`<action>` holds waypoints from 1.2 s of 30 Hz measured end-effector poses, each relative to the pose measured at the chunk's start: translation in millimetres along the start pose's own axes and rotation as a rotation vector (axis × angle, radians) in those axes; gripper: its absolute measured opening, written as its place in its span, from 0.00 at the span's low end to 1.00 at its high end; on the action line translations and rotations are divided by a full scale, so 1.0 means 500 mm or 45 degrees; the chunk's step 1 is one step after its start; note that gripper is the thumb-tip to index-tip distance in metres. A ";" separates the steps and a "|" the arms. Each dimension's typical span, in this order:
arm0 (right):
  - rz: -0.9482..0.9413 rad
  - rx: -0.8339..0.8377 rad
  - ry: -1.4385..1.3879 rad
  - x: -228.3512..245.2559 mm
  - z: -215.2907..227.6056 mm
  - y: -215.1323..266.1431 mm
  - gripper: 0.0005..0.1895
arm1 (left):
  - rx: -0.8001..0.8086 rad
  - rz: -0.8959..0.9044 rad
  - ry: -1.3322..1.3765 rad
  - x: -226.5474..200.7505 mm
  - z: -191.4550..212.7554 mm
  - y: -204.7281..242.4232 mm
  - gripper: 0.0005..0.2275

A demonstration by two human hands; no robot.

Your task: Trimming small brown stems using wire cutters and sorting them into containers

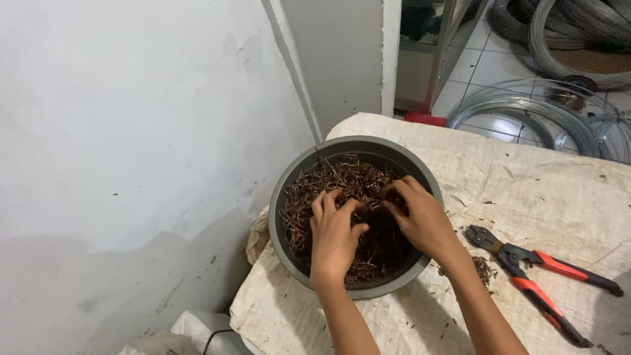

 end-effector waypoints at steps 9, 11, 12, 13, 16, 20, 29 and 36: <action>0.058 0.002 -0.121 -0.012 -0.001 0.001 0.09 | -0.094 -0.012 0.007 -0.005 0.004 -0.010 0.06; 0.057 0.014 -0.093 -0.007 0.000 0.000 0.09 | -0.110 -0.002 -0.012 0.002 0.004 -0.010 0.06; 0.054 0.029 -0.066 -0.005 0.000 -0.002 0.09 | -0.125 0.010 -0.031 0.006 0.005 -0.011 0.06; 0.061 0.024 -0.064 -0.004 0.000 -0.003 0.09 | -0.132 0.006 -0.031 0.006 0.005 -0.012 0.06; 0.000 0.069 0.015 -0.009 -0.005 -0.006 0.09 | -0.154 0.019 -0.059 0.009 0.009 -0.015 0.06; -0.022 0.133 0.041 0.000 -0.007 -0.003 0.10 | -0.171 0.064 -0.084 0.016 0.010 -0.016 0.06; 0.046 0.261 0.026 0.047 0.007 0.005 0.11 | -0.291 0.053 -0.024 0.010 0.032 -0.012 0.06; 0.035 0.217 -0.019 0.005 -0.012 -0.002 0.11 | -0.274 0.052 0.007 0.013 0.024 -0.014 0.06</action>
Point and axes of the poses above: each hand's wrist, its own y-axis away from the middle knuckle, its own z-axis out of the back of the hand, x = y × z, the point moved 9 cm from there along -y, towards the middle knuckle, and after that the axes turned 2 degrees about x, right-handed, at the moved point
